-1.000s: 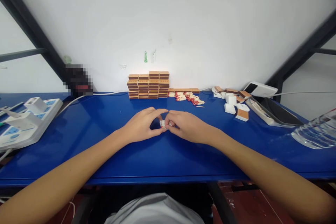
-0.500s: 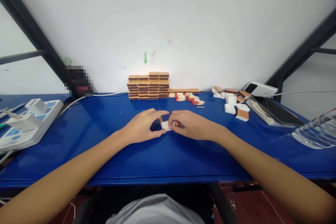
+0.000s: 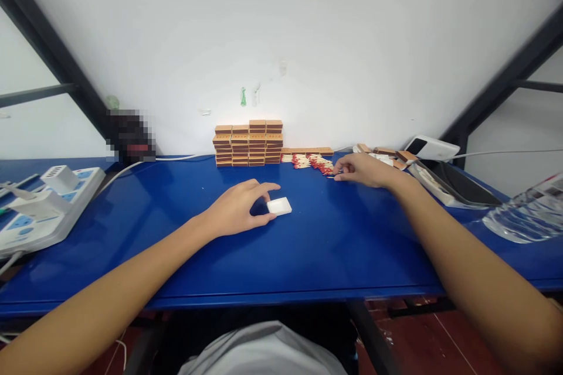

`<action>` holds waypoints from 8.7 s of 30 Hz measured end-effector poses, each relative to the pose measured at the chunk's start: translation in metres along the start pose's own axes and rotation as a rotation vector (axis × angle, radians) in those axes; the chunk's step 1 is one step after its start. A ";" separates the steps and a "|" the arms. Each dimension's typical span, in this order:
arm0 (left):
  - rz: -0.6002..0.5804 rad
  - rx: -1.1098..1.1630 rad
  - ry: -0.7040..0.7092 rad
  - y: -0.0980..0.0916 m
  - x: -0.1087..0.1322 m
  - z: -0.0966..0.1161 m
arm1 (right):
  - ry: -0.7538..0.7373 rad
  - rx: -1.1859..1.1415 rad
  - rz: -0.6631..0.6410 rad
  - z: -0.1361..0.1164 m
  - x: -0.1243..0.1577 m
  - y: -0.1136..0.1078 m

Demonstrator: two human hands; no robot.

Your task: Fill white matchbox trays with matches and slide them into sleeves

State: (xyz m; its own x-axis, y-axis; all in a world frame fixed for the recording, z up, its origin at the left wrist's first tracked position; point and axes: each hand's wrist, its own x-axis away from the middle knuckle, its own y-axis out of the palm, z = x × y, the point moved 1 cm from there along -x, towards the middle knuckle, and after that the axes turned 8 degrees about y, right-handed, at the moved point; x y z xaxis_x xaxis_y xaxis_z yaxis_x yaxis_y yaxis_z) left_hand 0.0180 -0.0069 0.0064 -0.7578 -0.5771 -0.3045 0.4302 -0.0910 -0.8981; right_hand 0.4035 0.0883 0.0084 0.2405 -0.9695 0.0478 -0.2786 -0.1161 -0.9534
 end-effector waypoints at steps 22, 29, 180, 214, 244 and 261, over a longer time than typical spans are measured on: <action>-0.016 -0.019 -0.005 -0.002 -0.001 0.003 | 0.026 -0.022 0.031 -0.001 -0.003 0.006; -0.013 -0.015 0.002 -0.002 0.000 0.003 | -0.008 -0.002 0.010 0.005 -0.007 0.010; -0.037 -0.038 0.017 0.000 -0.002 0.006 | -0.183 -0.146 0.144 0.018 -0.016 0.013; -0.034 -0.039 0.022 0.001 -0.002 0.005 | 0.025 -0.073 -0.028 0.013 -0.006 0.005; -0.012 -0.035 0.035 0.002 -0.001 0.005 | -0.432 -0.327 -0.107 -0.132 0.045 0.041; -0.017 -0.029 0.035 0.002 -0.001 0.005 | -0.132 -0.157 0.250 -0.042 0.013 -0.005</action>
State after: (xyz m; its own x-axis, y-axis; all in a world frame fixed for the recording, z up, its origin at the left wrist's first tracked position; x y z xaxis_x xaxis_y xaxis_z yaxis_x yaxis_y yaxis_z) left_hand 0.0221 -0.0105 0.0065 -0.7819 -0.5467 -0.2996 0.4029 -0.0765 -0.9120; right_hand 0.3686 0.0674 0.0260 0.2624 -0.9369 -0.2310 -0.4822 0.0800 -0.8724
